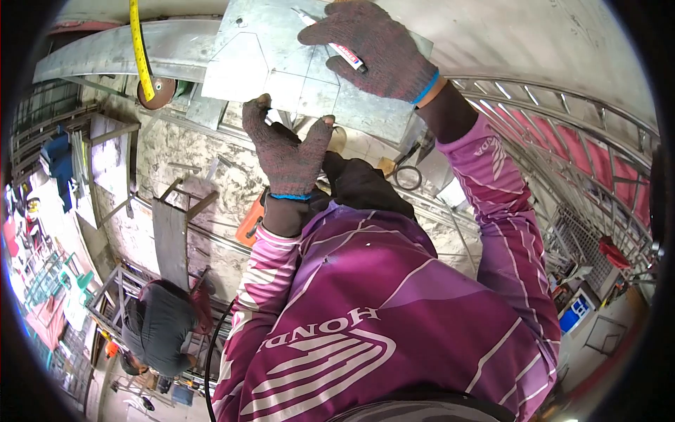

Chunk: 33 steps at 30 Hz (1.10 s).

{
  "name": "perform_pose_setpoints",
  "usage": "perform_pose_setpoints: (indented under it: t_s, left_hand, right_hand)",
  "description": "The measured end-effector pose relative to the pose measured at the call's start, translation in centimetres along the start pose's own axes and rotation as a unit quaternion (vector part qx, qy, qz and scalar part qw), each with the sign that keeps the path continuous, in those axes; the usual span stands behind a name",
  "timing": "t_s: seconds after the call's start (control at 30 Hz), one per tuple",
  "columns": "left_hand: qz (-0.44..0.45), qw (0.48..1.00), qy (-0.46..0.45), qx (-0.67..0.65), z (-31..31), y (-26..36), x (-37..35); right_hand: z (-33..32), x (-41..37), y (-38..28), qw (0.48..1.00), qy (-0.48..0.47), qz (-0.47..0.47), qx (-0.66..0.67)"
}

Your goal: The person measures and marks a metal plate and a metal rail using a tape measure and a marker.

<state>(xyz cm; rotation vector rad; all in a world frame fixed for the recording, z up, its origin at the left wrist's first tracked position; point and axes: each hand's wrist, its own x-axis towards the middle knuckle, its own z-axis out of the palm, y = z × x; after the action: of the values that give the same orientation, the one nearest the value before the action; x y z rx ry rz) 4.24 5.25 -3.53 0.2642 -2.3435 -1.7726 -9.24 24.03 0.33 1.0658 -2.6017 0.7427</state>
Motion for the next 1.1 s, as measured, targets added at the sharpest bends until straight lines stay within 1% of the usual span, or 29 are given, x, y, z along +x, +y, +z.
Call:
perform_pose_setpoints:
  t_s: [0.07,0.3,0.37,0.4,0.47,0.53,0.6,0.73,0.8,0.83,0.9,0.93,1.0,1.03,1.07,1.1]
  left_hand:
    - [0.006,1.0,0.004,-0.006,0.1,-0.3,0.0]
    - [0.006,0.999,0.002,0.049,-0.1,-0.3,0.1]
    - [-0.021,1.0,0.002,0.015,-0.1,0.5,0.0]
    - [-0.02,1.0,0.006,0.016,0.0,0.4,0.1]
    - [0.003,1.0,0.007,-0.021,0.1,-0.4,0.3]
    - [0.009,1.0,0.007,0.0,-0.2,-0.7,0.3]
    - [0.009,0.998,-0.005,0.058,-0.3,-0.1,0.4]
    - [0.018,0.997,0.005,0.078,-0.2,-0.3,0.2]
    - [0.004,1.0,0.0,0.026,-0.1,-0.5,0.2]
    - [0.004,1.0,0.004,0.027,-0.3,0.2,0.2]
    - [-0.058,0.998,-0.021,0.025,-0.6,1.9,0.3]
    - [-0.059,0.998,-0.016,0.025,-0.5,1.7,0.4]
    - [-0.005,0.999,0.006,-0.051,-0.3,1.1,0.4]
    - [-0.006,0.999,0.011,-0.049,-0.4,0.8,0.4]
    - [0.003,0.999,0.017,-0.038,-0.6,0.4,0.4]
    - [0.011,0.999,0.024,-0.027,-0.8,0.1,0.4]
  right_hand:
    - [0.2,-0.2,0.3,0.999,0.029,-0.021,0.007]
    - [0.1,-0.5,0.1,1.0,0.026,-0.014,-0.001]
    - [-1.1,-0.8,-0.2,0.999,0.026,-0.002,0.037]
    - [-1.4,-1.0,-0.2,0.999,0.027,-0.006,0.039]
    - [-1.7,-1.2,0.0,0.998,0.025,0.003,0.055]
    - [-1.5,-1.3,0.0,0.999,0.019,0.011,0.044]
    - [-1.6,-1.1,0.1,0.998,0.021,0.021,0.052]
    - [-1.5,-0.2,-0.2,0.997,0.026,0.015,0.067]
    - [-1.4,0.1,-0.3,0.998,0.013,0.008,0.063]
    - [-1.5,0.2,-0.6,0.998,0.013,0.004,0.065]
    - [-1.7,0.3,-0.8,0.998,0.028,0.002,0.052]
    - [-1.8,0.3,-0.6,0.998,0.027,-0.002,0.054]
    - [-2.0,0.0,-0.3,0.991,0.079,0.001,0.105]
    - [-1.9,-0.2,-0.5,0.983,0.086,0.035,0.157]
    - [-2.1,-0.4,-0.8,0.983,0.085,0.031,0.161]
    - [-2.4,-0.5,-1.0,0.983,0.073,0.052,0.163]
